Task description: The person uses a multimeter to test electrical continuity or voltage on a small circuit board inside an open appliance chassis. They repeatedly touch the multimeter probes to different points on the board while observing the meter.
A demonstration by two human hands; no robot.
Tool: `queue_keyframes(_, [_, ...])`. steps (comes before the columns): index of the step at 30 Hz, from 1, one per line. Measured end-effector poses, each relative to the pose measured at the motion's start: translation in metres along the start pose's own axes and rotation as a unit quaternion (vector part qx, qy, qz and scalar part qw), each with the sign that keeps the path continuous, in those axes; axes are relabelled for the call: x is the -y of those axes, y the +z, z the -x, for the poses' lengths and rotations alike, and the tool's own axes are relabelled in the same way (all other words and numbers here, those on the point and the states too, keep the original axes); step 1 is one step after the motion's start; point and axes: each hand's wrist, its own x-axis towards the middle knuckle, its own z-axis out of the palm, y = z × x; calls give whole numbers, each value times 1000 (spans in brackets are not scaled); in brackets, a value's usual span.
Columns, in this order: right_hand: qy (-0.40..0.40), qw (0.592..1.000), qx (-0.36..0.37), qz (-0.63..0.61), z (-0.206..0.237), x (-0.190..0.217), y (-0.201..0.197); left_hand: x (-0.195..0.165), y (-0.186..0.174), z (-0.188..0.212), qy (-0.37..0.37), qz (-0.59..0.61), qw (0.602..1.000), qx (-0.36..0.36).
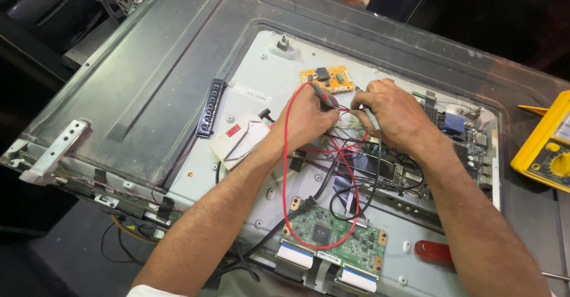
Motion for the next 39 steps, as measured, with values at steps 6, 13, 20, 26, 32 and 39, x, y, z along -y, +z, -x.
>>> queue_keyframes(6, [-8, 1000, -7, -5, 0, -2, 5, 3, 1, -1, -7, -3, 1000, 0])
queue_keyframes(13, [-19, 1000, -17, -7, -1, -11, 11, 7, 6, -5, -17, -9, 1000, -8])
queue_keyframes(20, [-35, 999, -28, -18, -1, -16, 13, 11, 11, -10, -2, -20, 1000, -17])
queue_keyframes(26, [-12, 1000, -10, -24, 0, -14, 13, 14, 13, -11, -19, -23, 999, -11])
queue_keyframes(32, [-27, 999, -3, -23, -6, -16, 15, 18, 15, -16, -1, -14, 999, -30])
queue_keyframes(39, [-30, 998, -35, -49, -7, -14, 11, 15, 12, -17, -7, -39, 999, -18])
